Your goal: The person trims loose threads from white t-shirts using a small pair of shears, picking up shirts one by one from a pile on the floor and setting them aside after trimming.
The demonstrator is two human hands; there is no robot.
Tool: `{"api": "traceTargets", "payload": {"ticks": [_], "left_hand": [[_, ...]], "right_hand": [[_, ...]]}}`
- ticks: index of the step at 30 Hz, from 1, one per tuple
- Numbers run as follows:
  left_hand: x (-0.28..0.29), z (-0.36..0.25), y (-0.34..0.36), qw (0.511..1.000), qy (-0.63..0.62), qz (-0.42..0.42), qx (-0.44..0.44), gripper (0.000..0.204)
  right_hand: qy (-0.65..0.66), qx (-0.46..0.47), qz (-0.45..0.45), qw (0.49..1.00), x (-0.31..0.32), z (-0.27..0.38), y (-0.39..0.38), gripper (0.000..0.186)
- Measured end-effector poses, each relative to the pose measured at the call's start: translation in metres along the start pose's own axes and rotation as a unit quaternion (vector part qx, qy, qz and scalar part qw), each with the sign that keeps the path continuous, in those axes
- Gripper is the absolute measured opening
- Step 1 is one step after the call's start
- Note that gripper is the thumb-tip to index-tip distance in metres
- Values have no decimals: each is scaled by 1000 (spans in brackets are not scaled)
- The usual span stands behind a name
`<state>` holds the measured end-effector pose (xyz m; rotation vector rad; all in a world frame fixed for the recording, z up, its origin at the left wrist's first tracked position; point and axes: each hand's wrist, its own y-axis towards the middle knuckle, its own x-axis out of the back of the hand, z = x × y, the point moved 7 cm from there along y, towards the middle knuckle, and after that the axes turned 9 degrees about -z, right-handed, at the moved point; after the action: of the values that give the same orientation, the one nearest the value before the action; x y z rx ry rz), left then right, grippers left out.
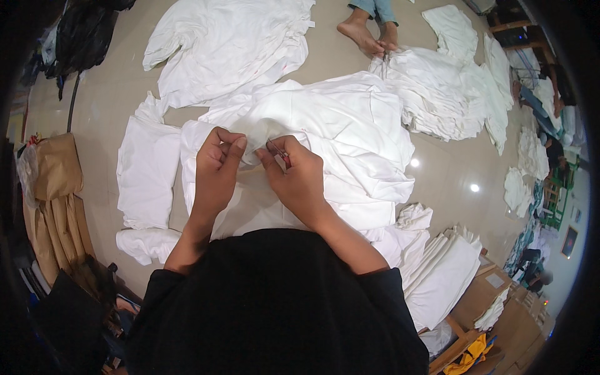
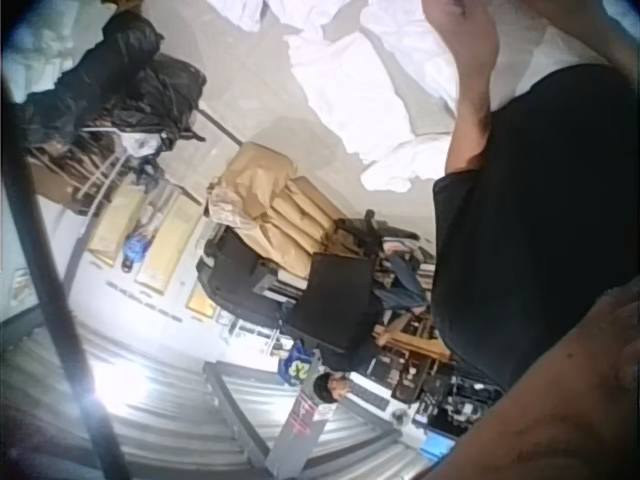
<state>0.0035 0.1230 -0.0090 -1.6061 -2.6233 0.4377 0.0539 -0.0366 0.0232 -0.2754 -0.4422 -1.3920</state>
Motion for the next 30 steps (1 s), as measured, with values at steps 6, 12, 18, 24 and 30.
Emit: {"api": "traceTargets", "payload": {"ticks": [6,12,18,24,30], "left_hand": [[3,-3,1,1000,-4,-10,2,8],[19,-6,13,998,-20,-47,27,8],[19,14,14,994,-72,-28,79,6],[18,9,13,997,-43,-10,56,9],[16,-1,9,999,12,11,43,15]], "right_hand": [[29,13,34,999,-1,-3,-1,11],[-46,65,53,995,8,-7,-8,14],[-122,59,73,988,1,-16,-10,15],[-47,81,6,996,10,1,-8,19],[-28,138,-70,988,21,14,5,30]]}}
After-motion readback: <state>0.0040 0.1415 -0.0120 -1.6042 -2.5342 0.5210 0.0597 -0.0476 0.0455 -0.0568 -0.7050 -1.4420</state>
